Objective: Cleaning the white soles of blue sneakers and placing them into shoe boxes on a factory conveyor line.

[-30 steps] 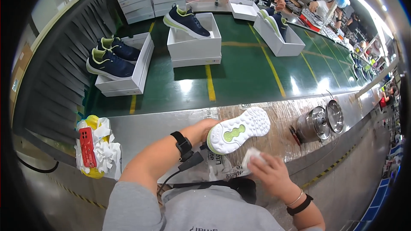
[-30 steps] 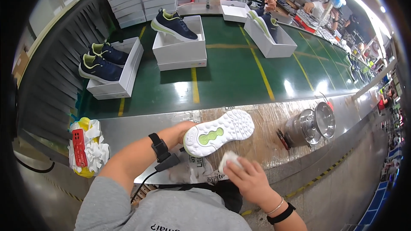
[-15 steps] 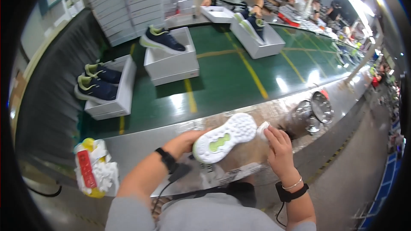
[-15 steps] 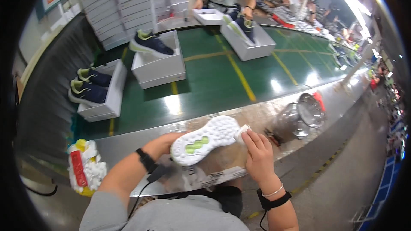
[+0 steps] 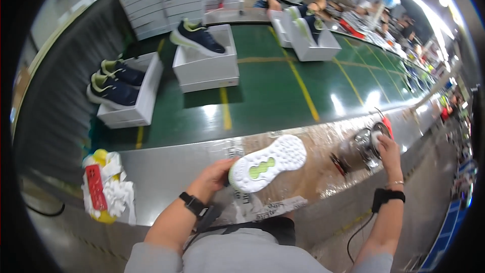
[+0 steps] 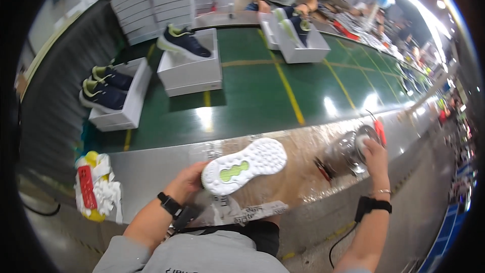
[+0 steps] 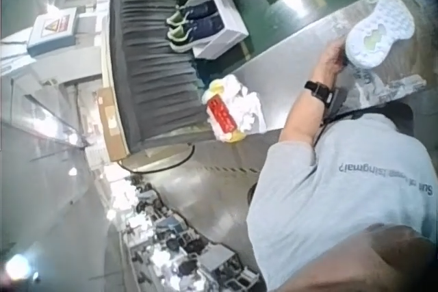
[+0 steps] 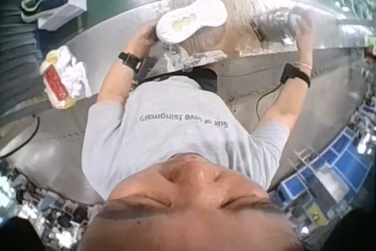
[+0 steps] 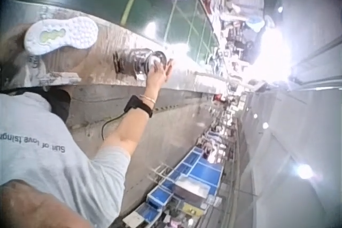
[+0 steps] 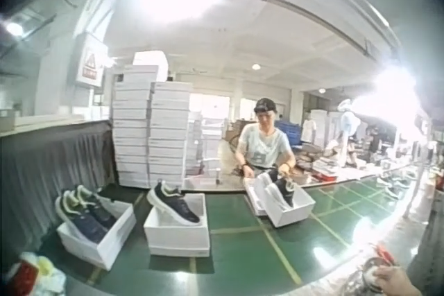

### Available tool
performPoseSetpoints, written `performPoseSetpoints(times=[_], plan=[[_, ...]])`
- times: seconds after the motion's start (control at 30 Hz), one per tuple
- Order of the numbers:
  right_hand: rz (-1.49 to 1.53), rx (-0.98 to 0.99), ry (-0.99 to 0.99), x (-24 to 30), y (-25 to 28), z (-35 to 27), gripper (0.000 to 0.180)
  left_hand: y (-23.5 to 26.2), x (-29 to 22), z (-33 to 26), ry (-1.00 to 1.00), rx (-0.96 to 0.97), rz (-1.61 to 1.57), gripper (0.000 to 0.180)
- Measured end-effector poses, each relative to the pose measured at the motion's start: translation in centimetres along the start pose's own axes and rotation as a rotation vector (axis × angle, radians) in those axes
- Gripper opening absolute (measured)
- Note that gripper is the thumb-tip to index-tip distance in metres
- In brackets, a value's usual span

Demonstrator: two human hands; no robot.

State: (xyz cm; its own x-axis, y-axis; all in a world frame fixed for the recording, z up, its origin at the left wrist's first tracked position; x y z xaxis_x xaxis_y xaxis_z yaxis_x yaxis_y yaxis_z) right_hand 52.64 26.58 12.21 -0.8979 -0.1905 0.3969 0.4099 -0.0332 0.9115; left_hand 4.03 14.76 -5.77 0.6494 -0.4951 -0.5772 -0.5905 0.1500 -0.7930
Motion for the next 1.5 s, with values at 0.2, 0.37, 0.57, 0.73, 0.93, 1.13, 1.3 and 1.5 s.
performPoseSetpoints(times=[0.2, 0.37, 0.57, 0.73, 0.93, 1.13, 1.3, 1.5], plan=[[-0.012, 0.303, -0.075, 0.0, 1.4, 2.9, 0.029, -0.5, -0.7, -0.6, -0.052, -0.04, 0.022, 0.04], [-0.077, 0.047, -0.01, -0.5, -1.0, 1.7, 0.033, -2.1, -0.8, 0.1, -0.138, -0.133, 0.014, 0.025], [-0.148, -0.029, 0.195, 8.6, 1.9, -1.6, 0.037, -2.9, -0.6, 1.1, -0.126, -0.195, 0.078, 0.02], [-0.295, 0.025, 0.708, 23.0, -6.2, -7.2, 0.045, -1.2, 0.1, 1.6, -0.106, -0.262, 0.132, 0.02], [-0.418, 0.258, 1.077, 30.9, -12.7, -9.1, 0.042, -1.9, 0.0, 1.8, -0.136, -0.259, 0.133, 0.021], [-0.411, 0.195, 1.007, 30.4, -14.8, -4.5, 0.045, -2.4, 0.5, 2.3, -0.17, -0.248, 0.143, 0.022], [-0.41, 0.254, 1.084, 31.1, -14.5, -8.2, 0.042, -2.0, 0.8, 2.3, -0.194, -0.263, 0.119, 0.023], [-0.458, 0.243, 0.921, 29.4, -14.3, -4.2, 0.047, -3.5, 0.8, 2.5, -0.143, -0.257, 0.053, 0.017]])
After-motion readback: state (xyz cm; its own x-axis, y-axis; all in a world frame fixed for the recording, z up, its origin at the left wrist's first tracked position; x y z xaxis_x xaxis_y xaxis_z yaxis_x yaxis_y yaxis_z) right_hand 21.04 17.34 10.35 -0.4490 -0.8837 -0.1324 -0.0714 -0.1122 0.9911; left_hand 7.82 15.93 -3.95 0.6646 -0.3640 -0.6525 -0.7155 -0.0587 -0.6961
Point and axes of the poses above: each hand's wrist, its own z-axis towards the middle knuckle, its own y-axis out of the back of the hand, x = y × z, the point moved 1 cm from there along z, towards the middle knuckle, and after that the axes turned 15 degrees about x, right-handed, at the moved point
